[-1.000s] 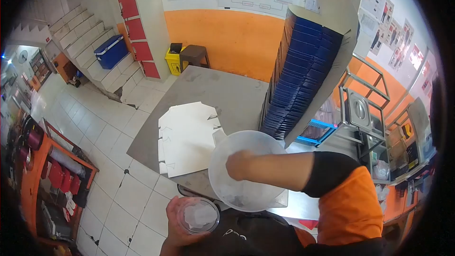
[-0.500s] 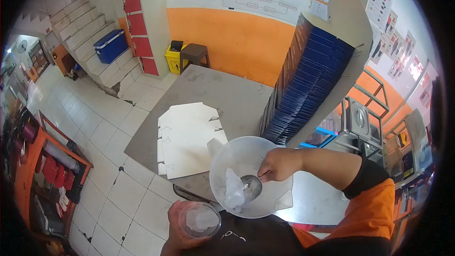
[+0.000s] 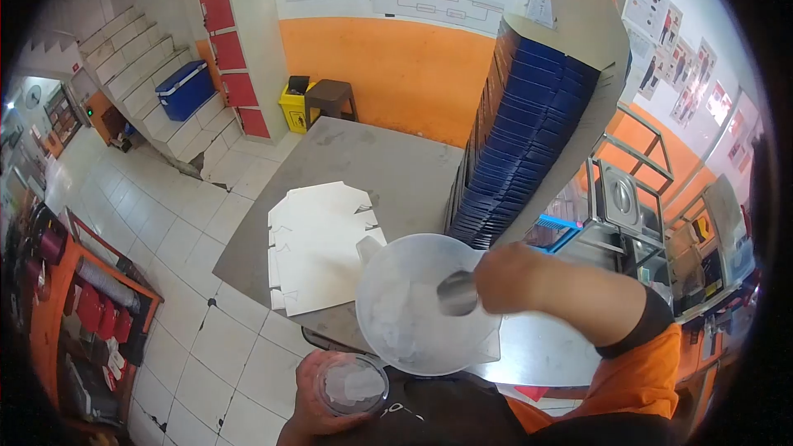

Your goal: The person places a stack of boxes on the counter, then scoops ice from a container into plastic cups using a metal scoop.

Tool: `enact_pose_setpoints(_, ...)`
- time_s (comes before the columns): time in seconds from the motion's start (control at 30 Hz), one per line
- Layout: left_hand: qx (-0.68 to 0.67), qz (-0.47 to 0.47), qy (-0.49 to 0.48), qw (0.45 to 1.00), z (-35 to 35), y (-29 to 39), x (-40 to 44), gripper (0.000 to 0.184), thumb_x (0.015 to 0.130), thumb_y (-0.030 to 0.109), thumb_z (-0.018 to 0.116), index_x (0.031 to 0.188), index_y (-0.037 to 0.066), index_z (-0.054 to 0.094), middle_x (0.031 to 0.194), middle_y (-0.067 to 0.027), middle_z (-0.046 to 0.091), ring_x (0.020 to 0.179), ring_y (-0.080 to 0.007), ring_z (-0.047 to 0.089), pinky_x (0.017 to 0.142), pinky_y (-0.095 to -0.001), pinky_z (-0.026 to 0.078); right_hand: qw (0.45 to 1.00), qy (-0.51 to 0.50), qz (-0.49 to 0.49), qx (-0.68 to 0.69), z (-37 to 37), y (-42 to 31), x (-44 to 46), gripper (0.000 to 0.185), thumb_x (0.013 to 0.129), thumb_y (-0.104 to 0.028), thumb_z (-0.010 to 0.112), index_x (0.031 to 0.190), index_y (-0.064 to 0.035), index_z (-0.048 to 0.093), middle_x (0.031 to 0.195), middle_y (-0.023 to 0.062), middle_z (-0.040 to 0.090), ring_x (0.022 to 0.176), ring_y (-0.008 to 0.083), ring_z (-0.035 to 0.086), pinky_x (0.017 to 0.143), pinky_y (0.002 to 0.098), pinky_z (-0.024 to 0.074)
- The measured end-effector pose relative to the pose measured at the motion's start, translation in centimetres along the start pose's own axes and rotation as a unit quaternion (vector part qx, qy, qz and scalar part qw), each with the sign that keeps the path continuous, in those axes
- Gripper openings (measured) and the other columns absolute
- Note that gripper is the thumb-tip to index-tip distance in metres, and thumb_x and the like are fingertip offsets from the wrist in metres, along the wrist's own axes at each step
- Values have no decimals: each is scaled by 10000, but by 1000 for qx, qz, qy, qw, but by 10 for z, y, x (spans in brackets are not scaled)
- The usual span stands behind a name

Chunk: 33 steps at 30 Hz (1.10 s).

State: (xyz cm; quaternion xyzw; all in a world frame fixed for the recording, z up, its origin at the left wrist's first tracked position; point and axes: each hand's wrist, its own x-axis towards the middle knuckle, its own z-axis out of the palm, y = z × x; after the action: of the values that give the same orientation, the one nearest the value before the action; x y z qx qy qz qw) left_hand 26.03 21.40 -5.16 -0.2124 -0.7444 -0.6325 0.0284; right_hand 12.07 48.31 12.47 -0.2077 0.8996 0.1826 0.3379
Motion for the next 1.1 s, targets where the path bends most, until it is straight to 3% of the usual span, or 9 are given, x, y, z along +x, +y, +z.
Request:
enact_pose_setpoints(0.17, -7, -13, -2, 1000, 3, -4, -2, 1238, 492, 183, 893, 1382, 87, 38, 1203, -177, 406, 1123, -316, 471, 965, -458, 378, 993, 4, -114, -38, 35, -66, 64, 228, 780, -145, 565, 949, -47, 682, 951, 146, 665, 869, 292, 651, 695, 398, 525)
enact_pose_setpoints(0.23, 20, -26, 2, 999, 1, -8, -6, 1234, 499, 196, 891, 1382, 84, 37, 1205, -172, 409, 1122, -311, 470, 970, -458, 374, 993, 4, -112, -31, 63, -79, 111, 235, 764, -169, 584, 939, -55, 693, 930, 145, 669, 866, 307, 649, 699, 409, 523)
enact_pose_setpoints(0.3, 75, -40, 8, 996, -3, -16, -12, 1229, 506, 205, 889, 1382, 82, 37, 1207, -167, 412, 1124, -304, 465, 974, -459, 371, 975, 1, -217, -48, 72, -70, 136, 226, 754, -194, 595, 891, -47, 698, 893, 152, 671, 859, 322, 646, 697, 410, 523)
enact_pose_setpoints(0.4, 166, 3, 41, 985, -5, -9, -9, 963, 673, 332, 803, 1355, 23, 197, 1242, -161, 470, 1106, -263, 512, 964, -452, 385, 949, 1, -306, -76, 78, -64, 156, 237, 742, -233, 605, 834, -35, 697, 844, 157, 670, 834, 336, 642, 697, 415, 516)
enact_pose_setpoints(0.5, -6, -33, 52, 998, -2, -28, -18, 1220, 514, 213, 887, 1381, 78, 40, 1207, -164, 416, 1132, -297, 451, 972, -458, 374, 931, 6, -355, -77, 60, -44, 149, 230, 751, -254, 599, 803, -49, 689, 808, 152, 661, 800, 344, 629, 693, 422, 496)
enact_pose_setpoints(0.6, -41, -61, 71, 995, -2, -25, -21, 1222, 513, 217, 888, 1381, 75, 39, 1191, -163, 438, 1137, -292, 441, 970, -453, 376, 916, 3, -398, -48, 33, -7, 122, 201, 781, -262, 579, 792, -85, 673, 765, 136, 638, 776, 338, 605, 682, 436, 453)
enact_pose_setpoints(0.9, -13, -12, -17, 1000, 4, -9, 2, 1267, 472, 183, 888, 1378, 73, 10, 1180, -171, 457, 1114, -300, 466, 966, -451, 374, 906, 57, -369, 200, 39, 54, 66, 169, 798, -185, 627, 905, -60, 668, 800, 124, 645, 760, 271, 611, 644, 358, 448)
enact_pose_setpoints(1.0, -38, 15, -20, 999, 9, 0, 9, 1131, 554, 134, 864, 1349, 71, 62, 1202, -225, 431, 1122, -322, 481, 958, -462, 382, 902, 56, -363, 228, 37, 59, 55, 196, 800, -159, 631, 957, -46, 664, 814, 129, 651, 723, 270, 618, 624, 346, 458)
enact_pose_setpoints(1.1, 147, 24, -61, 987, 4, 20, 16, 1095, 566, 166, 860, 1343, 48, 98, 1208, -216, 444, 1126, -308, 484, 976, -448, 360, 887, 90, -389, 234, 27, 64, 40, 187, 789, -131, 635, 954, -49, 664, 795, 129, 650, 681, 279, 617, 593, 345, 460)
